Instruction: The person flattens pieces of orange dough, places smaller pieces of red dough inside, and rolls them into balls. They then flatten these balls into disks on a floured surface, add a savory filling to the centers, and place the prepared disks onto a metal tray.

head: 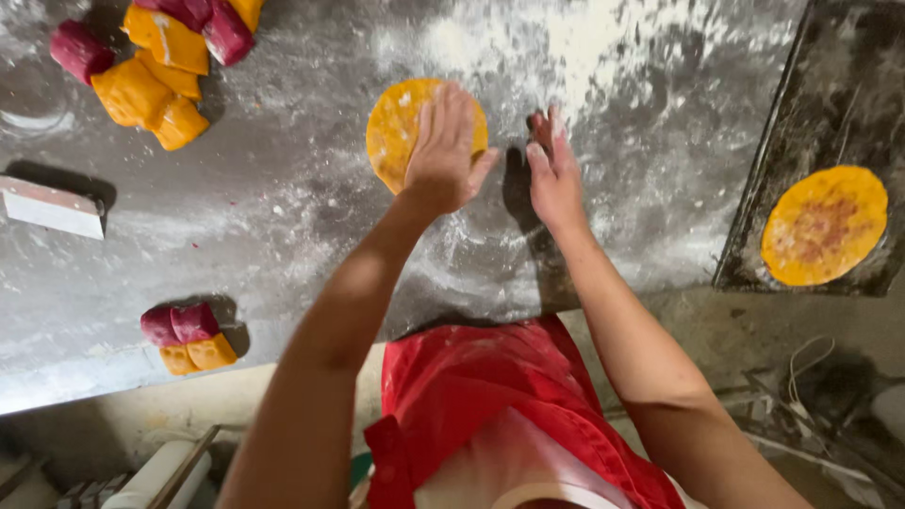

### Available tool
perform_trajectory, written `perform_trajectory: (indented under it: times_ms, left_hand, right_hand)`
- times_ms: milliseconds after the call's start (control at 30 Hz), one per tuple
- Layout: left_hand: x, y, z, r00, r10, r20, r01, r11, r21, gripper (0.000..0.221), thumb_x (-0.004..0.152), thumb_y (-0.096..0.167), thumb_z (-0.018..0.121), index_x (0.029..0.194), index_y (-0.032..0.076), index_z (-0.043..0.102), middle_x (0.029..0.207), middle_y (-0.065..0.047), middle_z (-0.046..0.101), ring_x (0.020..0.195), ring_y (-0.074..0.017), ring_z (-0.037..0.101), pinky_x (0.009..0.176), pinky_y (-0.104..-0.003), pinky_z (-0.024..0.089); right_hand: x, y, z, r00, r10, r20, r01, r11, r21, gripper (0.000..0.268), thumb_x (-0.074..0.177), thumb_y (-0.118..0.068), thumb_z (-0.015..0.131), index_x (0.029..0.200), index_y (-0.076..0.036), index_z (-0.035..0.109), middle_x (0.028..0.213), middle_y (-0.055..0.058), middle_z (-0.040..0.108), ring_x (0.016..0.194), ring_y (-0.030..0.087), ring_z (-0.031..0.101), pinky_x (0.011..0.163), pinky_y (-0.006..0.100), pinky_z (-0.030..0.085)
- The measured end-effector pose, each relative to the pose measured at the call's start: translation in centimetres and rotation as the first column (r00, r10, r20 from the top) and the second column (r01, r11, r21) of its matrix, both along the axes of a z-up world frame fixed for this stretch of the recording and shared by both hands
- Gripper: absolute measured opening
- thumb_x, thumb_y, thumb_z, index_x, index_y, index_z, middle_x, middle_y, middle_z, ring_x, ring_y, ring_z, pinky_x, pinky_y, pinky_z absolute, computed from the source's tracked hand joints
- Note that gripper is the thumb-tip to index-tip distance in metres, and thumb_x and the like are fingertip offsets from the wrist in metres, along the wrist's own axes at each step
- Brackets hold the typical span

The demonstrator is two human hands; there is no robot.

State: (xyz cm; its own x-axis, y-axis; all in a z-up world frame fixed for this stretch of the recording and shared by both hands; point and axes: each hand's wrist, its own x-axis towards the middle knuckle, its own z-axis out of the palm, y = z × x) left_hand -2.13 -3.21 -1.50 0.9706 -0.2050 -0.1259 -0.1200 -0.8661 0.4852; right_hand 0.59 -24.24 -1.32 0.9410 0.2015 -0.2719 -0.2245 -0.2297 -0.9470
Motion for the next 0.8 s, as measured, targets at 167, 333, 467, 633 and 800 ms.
perform_trajectory:
  times_ms: [167, 333, 467, 633, 800]
  left_hand:
    - [1.9, -0.5, 1.8, 0.977, 0.127, -0.172, -0.125, 0.992, 0.025, 0.09, 0.105, 0.056, 0.042, 0.159, -0.012, 0.015, 0.168, -0.031, 0.006, 0.157, -0.0463, 0.005, 0.127, -0.056, 0.006]
    - [2.6, 1.4, 1.6, 0.964, 0.135, -0.23, -0.165, 0.979, -0.119, 0.071, 0.112, 0.04, 0.036, 0.159, -0.01, 0.019, 0.169, -0.027, 0.009, 0.157, -0.0424, 0.003, 0.126, -0.054, 0.005]
    - [-3.3, 2.3, -0.4, 0.843, 0.499, 0.202, -0.45, 0.859, -0.244, 0.057, 0.114, 0.03, 0.044, 0.161, -0.002, 0.034, 0.167, -0.023, 0.038, 0.157, -0.0423, 0.03, 0.13, -0.052, 0.023]
    - [-11.9, -2.1, -0.1, 0.252, 0.447, -0.858, -0.466, -0.721, -0.513, 0.029, 0.106, 0.025, 0.056, 0.122, 0.001, 0.053, 0.11, -0.018, 0.067, 0.095, -0.0356, 0.069, 0.084, -0.05, 0.058]
    - [-12.3, -5.0, 0.7, 0.191, 0.367, -0.911, -0.299, -0.862, -0.41, 0.023, 0.1, 0.022, 0.055, 0.12, 0.01, 0.056, 0.112, -0.011, 0.071, 0.099, -0.0237, 0.072, 0.089, -0.042, 0.058]
  right_hand:
    - [0.7, 0.0, 4.1, 0.991, 0.133, 0.028, -0.128, 0.981, -0.149, 0.061, 0.106, -0.012, 0.049, 0.162, -0.001, 0.027, 0.156, 0.017, 0.051, 0.144, 0.025, 0.051, 0.117, 0.034, 0.041]
    - [3.4, 0.2, 7.3, 0.658, 0.718, 0.225, -0.604, 0.682, -0.412, 0.062, 0.115, -0.029, 0.043, 0.165, 0.001, 0.025, 0.173, 0.024, 0.025, 0.163, 0.037, 0.02, 0.133, 0.047, 0.017]
    - [6.0, 2.5, 6.9, 0.211, 0.957, 0.197, -0.671, 0.288, -0.683, 0.078, 0.108, -0.048, 0.046, 0.162, 0.004, 0.024, 0.17, 0.023, 0.017, 0.158, 0.04, 0.012, 0.128, 0.055, 0.008]
    - [5.6, 4.2, 6.3, -0.109, 0.981, -0.159, -0.477, -0.192, -0.858, 0.09, 0.098, -0.067, 0.035, 0.159, -0.002, 0.023, 0.168, 0.019, 0.016, 0.155, 0.035, 0.013, 0.123, 0.056, 0.004]
    - [2.9, 4.7, 7.0, -0.105, 0.967, -0.233, -0.496, -0.254, -0.83, 0.091, 0.097, -0.068, 0.035, 0.16, -0.004, 0.022, 0.168, 0.017, 0.016, 0.155, 0.036, 0.011, 0.121, 0.06, 0.002]
